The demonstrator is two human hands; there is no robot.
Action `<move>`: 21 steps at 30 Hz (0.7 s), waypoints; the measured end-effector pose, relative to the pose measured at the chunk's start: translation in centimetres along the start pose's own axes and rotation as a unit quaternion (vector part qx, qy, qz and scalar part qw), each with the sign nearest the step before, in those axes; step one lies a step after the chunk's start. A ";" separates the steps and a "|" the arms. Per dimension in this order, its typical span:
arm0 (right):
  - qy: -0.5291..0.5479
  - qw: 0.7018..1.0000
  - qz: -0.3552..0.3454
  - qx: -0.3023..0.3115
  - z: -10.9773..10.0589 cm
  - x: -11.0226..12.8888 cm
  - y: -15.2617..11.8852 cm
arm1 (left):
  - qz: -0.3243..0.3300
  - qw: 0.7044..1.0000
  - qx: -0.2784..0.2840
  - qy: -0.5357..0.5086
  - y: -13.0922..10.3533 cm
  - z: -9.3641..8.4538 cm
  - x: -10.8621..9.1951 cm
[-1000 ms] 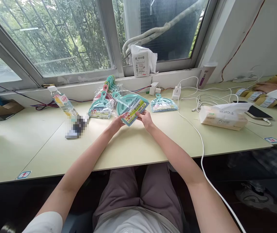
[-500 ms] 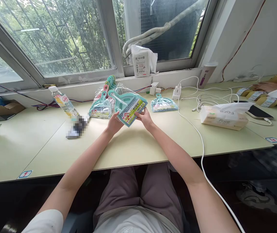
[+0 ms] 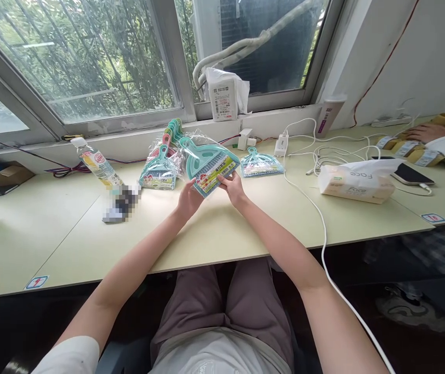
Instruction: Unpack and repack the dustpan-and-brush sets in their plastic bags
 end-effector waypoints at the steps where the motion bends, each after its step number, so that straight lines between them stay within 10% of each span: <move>1: 0.000 1.000 0.003 -0.001 0.0 -0.1 0.0 | 0.008 1.000 -0.011 0.000 0.3 -0.3 0.1; 15: -0.014 0.999 -0.014 0.027 0.2 0.5 -0.1 | -0.107 0.993 0.024 0.039 -0.4 0.4 0.1; 21: -0.007 1.000 -0.003 0.024 0.3 0.3 -0.1 | -0.002 1.000 -0.025 0.014 0.9 -0.8 -0.2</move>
Point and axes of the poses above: each hand's wrist, its own y-axis towards the middle knuckle, its own z-axis out of the palm, x = y × z, the point moved 2 cm from there along y, towards the middle knuckle, and after that the axes turned 8 degrees about -x, right-handed, at the moved point
